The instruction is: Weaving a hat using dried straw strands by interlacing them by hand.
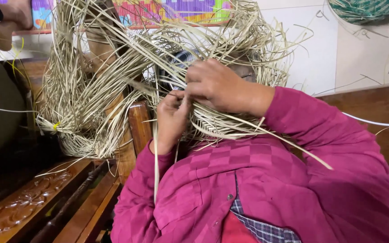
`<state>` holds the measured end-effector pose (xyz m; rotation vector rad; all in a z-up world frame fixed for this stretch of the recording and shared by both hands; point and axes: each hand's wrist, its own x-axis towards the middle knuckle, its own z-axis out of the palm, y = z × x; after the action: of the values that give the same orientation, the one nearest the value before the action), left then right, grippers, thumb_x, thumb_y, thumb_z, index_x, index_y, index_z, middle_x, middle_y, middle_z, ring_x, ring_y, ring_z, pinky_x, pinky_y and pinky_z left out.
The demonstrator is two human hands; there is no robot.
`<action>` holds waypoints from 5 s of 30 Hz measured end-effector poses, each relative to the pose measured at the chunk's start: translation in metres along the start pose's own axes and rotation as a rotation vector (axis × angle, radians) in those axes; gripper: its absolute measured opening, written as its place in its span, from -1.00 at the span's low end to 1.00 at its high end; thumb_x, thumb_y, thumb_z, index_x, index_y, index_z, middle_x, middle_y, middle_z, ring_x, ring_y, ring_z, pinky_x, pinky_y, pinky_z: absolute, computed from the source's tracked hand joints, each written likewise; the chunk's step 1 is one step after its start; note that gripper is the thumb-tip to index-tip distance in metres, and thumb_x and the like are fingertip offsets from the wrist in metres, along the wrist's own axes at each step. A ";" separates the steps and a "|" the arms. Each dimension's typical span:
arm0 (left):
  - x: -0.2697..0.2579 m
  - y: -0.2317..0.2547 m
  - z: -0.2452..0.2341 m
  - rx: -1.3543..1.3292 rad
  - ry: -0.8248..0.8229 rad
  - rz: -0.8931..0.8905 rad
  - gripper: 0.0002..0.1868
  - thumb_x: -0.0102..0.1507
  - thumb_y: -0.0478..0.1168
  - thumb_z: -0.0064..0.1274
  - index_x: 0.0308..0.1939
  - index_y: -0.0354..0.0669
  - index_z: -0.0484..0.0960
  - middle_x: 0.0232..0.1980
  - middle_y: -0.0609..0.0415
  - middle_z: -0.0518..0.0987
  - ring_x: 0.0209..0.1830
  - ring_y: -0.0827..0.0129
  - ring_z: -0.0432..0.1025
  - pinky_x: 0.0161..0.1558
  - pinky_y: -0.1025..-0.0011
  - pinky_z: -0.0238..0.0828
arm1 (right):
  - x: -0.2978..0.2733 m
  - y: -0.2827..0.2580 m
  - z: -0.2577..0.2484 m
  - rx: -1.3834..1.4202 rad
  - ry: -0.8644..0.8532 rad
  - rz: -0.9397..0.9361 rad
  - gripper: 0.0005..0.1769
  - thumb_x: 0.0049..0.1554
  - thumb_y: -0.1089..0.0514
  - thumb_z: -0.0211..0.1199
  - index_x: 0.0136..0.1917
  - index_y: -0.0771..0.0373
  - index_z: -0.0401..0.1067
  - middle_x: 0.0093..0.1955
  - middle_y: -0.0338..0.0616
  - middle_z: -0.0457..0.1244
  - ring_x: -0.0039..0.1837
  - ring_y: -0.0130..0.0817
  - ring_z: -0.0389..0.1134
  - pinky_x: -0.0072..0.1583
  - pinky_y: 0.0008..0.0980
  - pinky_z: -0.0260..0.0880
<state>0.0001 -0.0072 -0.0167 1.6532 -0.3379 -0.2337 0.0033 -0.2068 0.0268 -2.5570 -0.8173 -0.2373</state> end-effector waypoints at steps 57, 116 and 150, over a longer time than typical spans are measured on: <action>-0.001 0.006 0.012 0.052 0.004 -0.006 -0.72 0.40 -0.15 0.11 -0.35 -0.24 0.57 -0.47 0.00 0.58 -0.48 0.46 0.35 -0.37 0.48 0.30 | -0.055 -0.040 0.013 -0.221 0.067 0.044 -0.70 0.22 -0.22 0.01 -0.05 -0.01 0.34 -0.13 -0.18 0.17 -0.28 -0.14 0.32 -0.29 -0.16 0.31; 0.013 -0.013 0.020 -0.136 0.143 -0.192 -0.67 0.44 -0.18 0.05 -0.43 0.00 0.40 -0.49 0.36 0.41 -0.51 0.72 0.21 -0.32 0.67 0.18 | -0.221 -0.033 -0.066 0.341 -0.077 0.593 -0.76 0.31 0.15 0.02 0.12 0.38 0.32 -0.08 0.42 0.33 0.01 0.42 0.38 -0.01 0.27 0.40; -0.039 0.128 0.120 0.646 -0.837 0.575 -0.84 0.31 -0.19 0.00 -0.05 -0.04 0.61 -0.28 -0.07 0.60 -0.31 -0.16 0.57 -0.33 -0.07 0.47 | -0.265 -0.060 -0.075 0.001 0.279 0.375 -0.85 0.33 0.19 0.08 -0.05 0.23 0.42 -0.22 -0.17 0.28 -0.08 -0.24 0.41 -0.02 -0.32 0.47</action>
<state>-0.0881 -0.1160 0.0952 1.9239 -1.6301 -0.3977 -0.2482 -0.3323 0.0380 -2.5379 -0.2292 -0.4575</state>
